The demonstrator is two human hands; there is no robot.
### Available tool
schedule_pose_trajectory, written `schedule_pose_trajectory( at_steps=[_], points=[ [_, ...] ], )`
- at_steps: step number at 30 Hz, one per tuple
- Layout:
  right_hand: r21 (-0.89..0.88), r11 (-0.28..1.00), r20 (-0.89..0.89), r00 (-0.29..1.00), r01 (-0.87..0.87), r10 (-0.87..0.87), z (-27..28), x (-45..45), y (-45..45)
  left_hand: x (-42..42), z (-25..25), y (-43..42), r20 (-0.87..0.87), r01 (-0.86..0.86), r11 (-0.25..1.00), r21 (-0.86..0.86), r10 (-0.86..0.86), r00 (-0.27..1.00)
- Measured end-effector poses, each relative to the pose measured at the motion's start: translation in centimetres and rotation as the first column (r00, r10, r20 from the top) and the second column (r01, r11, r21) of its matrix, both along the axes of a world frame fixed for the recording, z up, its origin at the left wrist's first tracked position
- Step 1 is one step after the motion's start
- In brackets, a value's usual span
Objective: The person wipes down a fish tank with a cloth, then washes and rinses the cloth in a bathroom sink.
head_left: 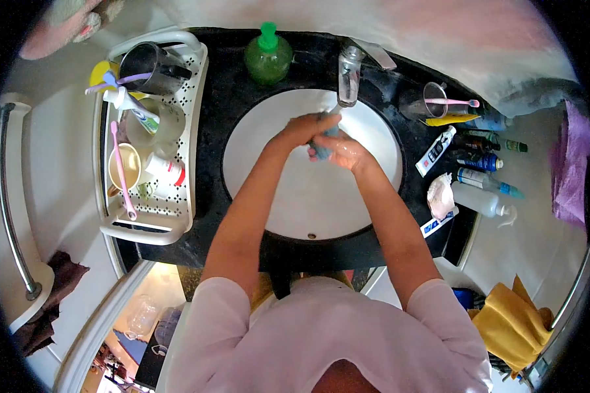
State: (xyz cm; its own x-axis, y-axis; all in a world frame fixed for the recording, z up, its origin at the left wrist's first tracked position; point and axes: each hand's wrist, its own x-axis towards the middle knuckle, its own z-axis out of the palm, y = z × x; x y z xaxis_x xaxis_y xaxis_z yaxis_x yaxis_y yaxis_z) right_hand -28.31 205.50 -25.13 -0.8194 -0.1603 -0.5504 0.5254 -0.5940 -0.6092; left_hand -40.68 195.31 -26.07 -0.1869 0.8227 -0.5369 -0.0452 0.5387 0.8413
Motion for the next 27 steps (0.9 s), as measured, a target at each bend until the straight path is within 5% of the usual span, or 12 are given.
schedule_pose_trajectory(
  at_steps=[2, 4, 5, 6, 7, 9, 11, 12, 14, 20, 23, 27],
  points=[
    [0.061, 0.99, 0.084, 0.989, -0.129, 0.123, 0.0, 1.8, -1.1, 2.6, 0.7, -1.9, -0.062, 0.049, 0.999, -0.024, -0.05, 0.997],
    [0.095, 0.963, 0.254, 0.942, -0.252, 0.221, 1.4, 3.8, -3.3, 6.3, -0.2, -4.3, -0.059, -0.179, 0.866, 0.467, 0.232, 0.971],
    [0.078, 0.966, 0.339, 0.918, -0.246, 0.206, 2.8, 4.6, -4.9, 7.9, 0.6, -5.4, -0.059, -0.178, 0.867, 0.466, 0.231, 0.971],
    [0.076, 0.967, 0.34, 0.918, -0.244, 0.205, 1.8, 5.8, -6.1, 9.5, 1.6, -6.5, 0.252, -0.545, 0.766, 0.342, 0.484, 0.838],
    [0.051, 0.962, 0.328, 0.915, -0.267, 0.236, -0.2, 7.0, -7.1, 10.6, 2.4, -7.3, 0.489, -0.81, 0.575, 0.111, 0.678, 0.549],
    [0.025, 0.957, 0.314, 0.911, -0.288, 0.266, -0.9, 8.2, -8.9, 12.3, 1.8, -8.5, 0.518, -0.858, 0.513, -0.015, 0.738, 0.432],
    [0.467, 0.783, 0.283, 0.909, -0.41, 0.307, 0.3, 8.3, -10.6, 13.5, 1.1, -8.5, 0.5, -0.914, 0.373, -0.156, 0.828, 0.253],
    [0.467, 0.783, 0.282, 0.908, -0.411, 0.309, -0.8, 8.5, -11.0, 13.8, 0.9, -8.4, 0.499, -0.915, 0.372, -0.156, 0.829, 0.252],
    [0.921, 0.262, 0.141, 0.874, -0.288, 0.466, -4.1, 8.9, -11.5, 14.2, 0.7, -8.4, 0.479, -0.933, 0.339, -0.125, 0.844, 0.242],
    [0.864, 0.118, 0.429, 0.838, -0.489, 0.337, -1.8, 7.0, -10.8, 13.7, 0.3, -6.9, 0.381, -0.978, 0.204, -0.042, 0.908, 0.173],
    [0.876, 0.079, 0.429, 0.844, -0.476, 0.322, 0.0, 6.6, -10.8, 14.2, -1.6, -6.3, 0.352, -0.997, 0.07, -0.036, 0.934, 0.053],
    [0.836, 0.06, 0.5, 0.803, -0.545, 0.324, -1.6, 7.0, -10.9, 14.0, -1.8, -6.3, 0.302, -0.994, 0.061, -0.092, 0.953, 0.03]
  ],
)
